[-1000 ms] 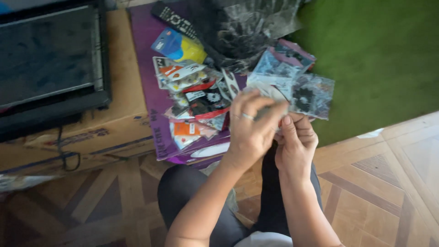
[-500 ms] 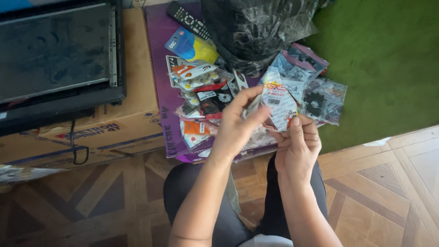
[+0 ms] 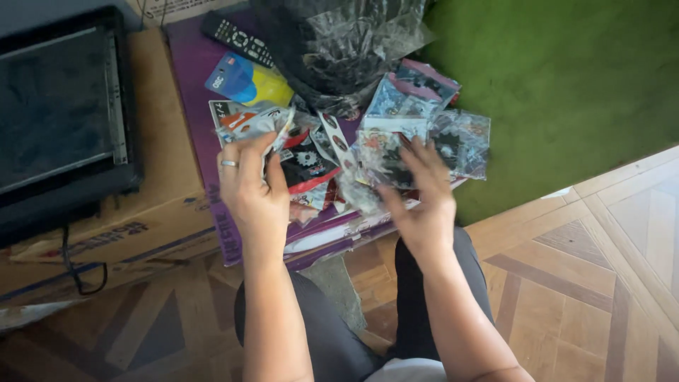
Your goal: The person sits on the floor and sorts through a pile of small plastic bags containing various items. They pick up individual bags, open them, and place the contents or the bags themselves into different piles on a purple box.
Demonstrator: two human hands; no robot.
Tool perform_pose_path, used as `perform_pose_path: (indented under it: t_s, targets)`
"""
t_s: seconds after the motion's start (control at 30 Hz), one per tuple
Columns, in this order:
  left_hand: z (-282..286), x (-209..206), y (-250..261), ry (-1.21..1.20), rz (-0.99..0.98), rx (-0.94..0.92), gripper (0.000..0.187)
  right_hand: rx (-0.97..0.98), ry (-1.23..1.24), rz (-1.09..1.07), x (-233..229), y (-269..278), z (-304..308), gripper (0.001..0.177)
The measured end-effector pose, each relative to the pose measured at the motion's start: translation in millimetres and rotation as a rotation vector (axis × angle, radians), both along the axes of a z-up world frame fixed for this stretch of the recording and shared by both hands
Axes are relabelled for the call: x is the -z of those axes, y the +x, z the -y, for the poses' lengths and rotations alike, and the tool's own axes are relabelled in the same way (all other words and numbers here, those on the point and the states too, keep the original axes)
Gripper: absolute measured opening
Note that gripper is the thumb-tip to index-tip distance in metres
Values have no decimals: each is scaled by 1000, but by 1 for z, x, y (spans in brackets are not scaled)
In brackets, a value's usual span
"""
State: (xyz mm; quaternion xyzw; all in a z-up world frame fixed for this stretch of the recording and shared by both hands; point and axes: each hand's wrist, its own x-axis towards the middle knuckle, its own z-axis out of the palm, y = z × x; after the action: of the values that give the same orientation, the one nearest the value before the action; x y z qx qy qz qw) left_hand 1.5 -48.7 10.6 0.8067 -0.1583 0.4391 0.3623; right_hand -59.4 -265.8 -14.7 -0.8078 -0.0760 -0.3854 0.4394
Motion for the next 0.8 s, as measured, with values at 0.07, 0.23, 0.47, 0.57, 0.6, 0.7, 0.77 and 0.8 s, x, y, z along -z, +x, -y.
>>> perform_pose_path:
  t_s: [0.07,0.23,0.47,0.57,0.6,0.7,0.77,0.8]
  targets:
    - [-2,9,5,14,-31,6,32,49,-173,-73,11,2,-1,64]
    - [3,3,-2,3,-327,181,38,37,-239,-89,9,8,2,71]
    - [-17,12,-2,310,-436,45,26,38,-281,-101,6,3,7,33]
    - [-20,11,-8,247,-486,13,18,44,-221,-96,12,4,12,20]
    - [-16,6,-11,245,-484,12,18,43,-222,-94,13,4,12,20]
    - [-1,-3,-15,112,-464,66,16,70,-160,-74,12,4,13,12]
    - [13,-5,-12,-101,-259,155,19,9,-145,-54,7,4,12,20]
    - [20,-9,-14,-105,-256,152,19,7,-149,-52,5,5,10,20]
